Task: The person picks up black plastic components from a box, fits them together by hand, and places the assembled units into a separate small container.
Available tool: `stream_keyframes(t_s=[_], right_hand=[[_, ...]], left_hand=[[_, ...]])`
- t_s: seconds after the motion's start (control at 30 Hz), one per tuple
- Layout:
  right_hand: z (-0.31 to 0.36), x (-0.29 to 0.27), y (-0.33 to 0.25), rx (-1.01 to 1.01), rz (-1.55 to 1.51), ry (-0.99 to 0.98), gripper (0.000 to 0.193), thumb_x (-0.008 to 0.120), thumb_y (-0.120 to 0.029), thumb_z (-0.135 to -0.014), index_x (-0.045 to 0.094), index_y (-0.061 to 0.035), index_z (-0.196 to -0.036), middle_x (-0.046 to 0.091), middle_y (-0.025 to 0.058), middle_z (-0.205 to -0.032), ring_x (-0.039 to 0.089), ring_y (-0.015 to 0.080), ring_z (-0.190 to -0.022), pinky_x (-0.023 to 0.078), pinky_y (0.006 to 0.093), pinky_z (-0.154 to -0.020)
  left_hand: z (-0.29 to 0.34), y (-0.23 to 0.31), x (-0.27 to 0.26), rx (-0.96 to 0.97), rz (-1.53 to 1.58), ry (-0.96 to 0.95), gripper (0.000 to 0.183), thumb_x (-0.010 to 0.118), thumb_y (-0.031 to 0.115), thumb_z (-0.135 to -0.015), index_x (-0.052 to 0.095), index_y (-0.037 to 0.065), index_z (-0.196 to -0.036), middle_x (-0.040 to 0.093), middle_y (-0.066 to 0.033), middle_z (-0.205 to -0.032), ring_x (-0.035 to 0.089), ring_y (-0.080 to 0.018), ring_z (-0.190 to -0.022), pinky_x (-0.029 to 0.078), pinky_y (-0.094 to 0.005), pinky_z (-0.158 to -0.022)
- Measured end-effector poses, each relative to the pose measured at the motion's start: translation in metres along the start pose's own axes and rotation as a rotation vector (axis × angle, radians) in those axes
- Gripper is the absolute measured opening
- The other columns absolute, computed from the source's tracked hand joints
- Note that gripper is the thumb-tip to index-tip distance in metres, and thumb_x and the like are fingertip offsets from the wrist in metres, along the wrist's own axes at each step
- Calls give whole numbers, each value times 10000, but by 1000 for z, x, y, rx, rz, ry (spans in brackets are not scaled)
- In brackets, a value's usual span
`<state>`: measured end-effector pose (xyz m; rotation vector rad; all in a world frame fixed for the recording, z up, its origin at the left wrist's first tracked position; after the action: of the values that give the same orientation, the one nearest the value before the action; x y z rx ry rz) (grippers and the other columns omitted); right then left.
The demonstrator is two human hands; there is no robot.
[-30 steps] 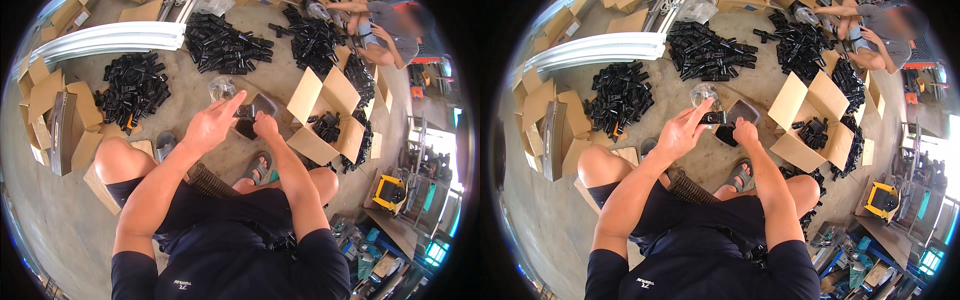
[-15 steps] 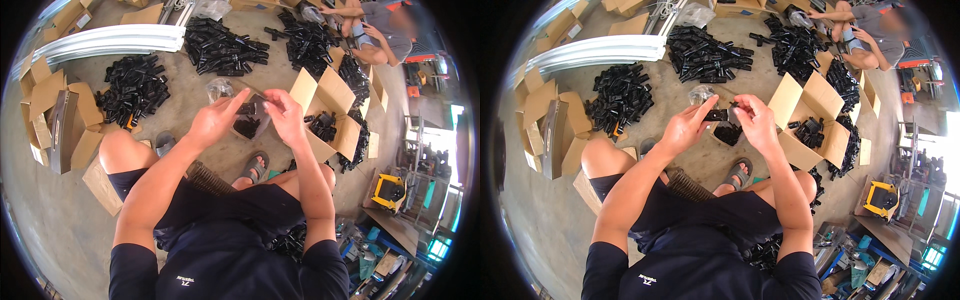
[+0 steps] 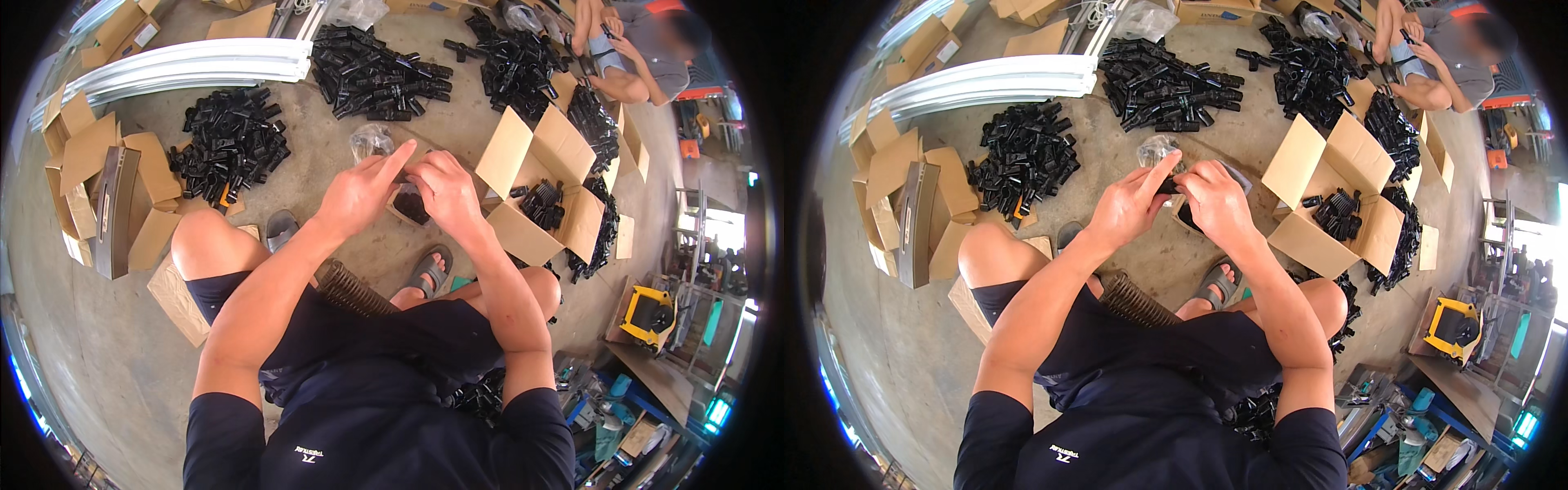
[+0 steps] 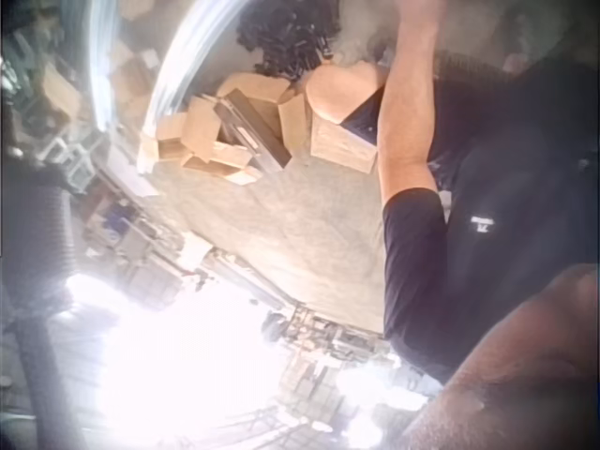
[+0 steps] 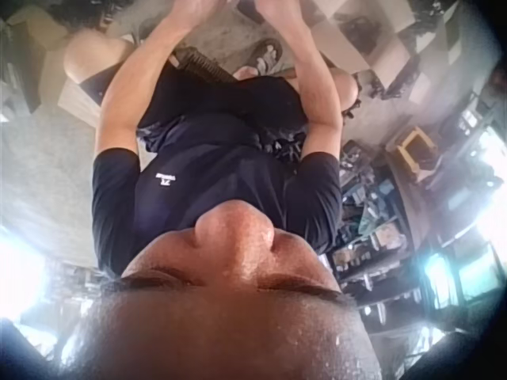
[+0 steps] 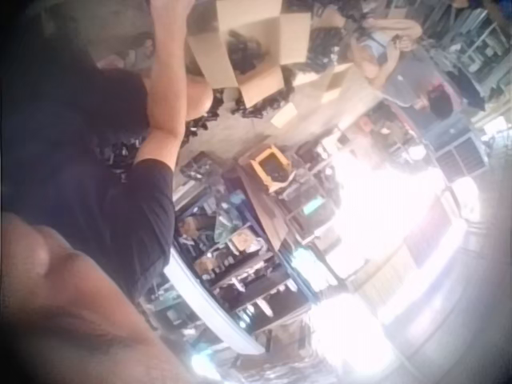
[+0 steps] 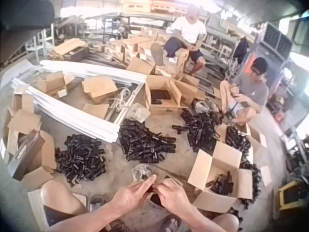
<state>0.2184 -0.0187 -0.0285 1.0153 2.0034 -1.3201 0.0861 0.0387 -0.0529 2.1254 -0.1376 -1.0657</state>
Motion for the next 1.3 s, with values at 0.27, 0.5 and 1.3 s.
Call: stream_keyframes(t_s=[0.27, 0.5, 1.3], right_hand=[[-4, -4, 8, 20, 1, -1, 214, 756, -33, -821, 722, -41, -1033, 638, 100, -945, 644, 322, -917, 542, 421, -749], [-3, 0, 6, -36, 78, -18, 171, 755, -23, -808, 709, -45, -972, 632, 90, -950, 641, 304, -911, 546, 398, -759], [-16, -30, 22, 110, 27, 141, 109, 726, -79, -879, 719, -13, -965, 697, 148, -967, 666, 360, -916, 550, 426, -810]], left_hand=[[0, -7, 3, -27, 9, 11, 842, 784, -16, -765, 445, 117, -1524, 730, -156, -1102, 704, -354, -939, 600, -419, -742], [-3, -3, -2, 8, 5, 55, 811, 784, -17, -761, 472, 105, -1500, 729, -139, -1098, 698, -342, -920, 596, -414, -731], [3, -37, 3, -378, 401, 178, 440, 773, -11, -865, 671, 55, -1288, 760, -124, -1129, 745, -191, -946, 592, -314, -800]])
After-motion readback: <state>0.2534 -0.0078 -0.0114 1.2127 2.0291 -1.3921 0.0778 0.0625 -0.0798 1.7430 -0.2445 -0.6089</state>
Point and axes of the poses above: each hand's wrist, its own z-axis away from the middle knuckle, its own x-axis out of the palm, y = z × x, the point moved 7 cm from there along -z, towards the middle knuckle
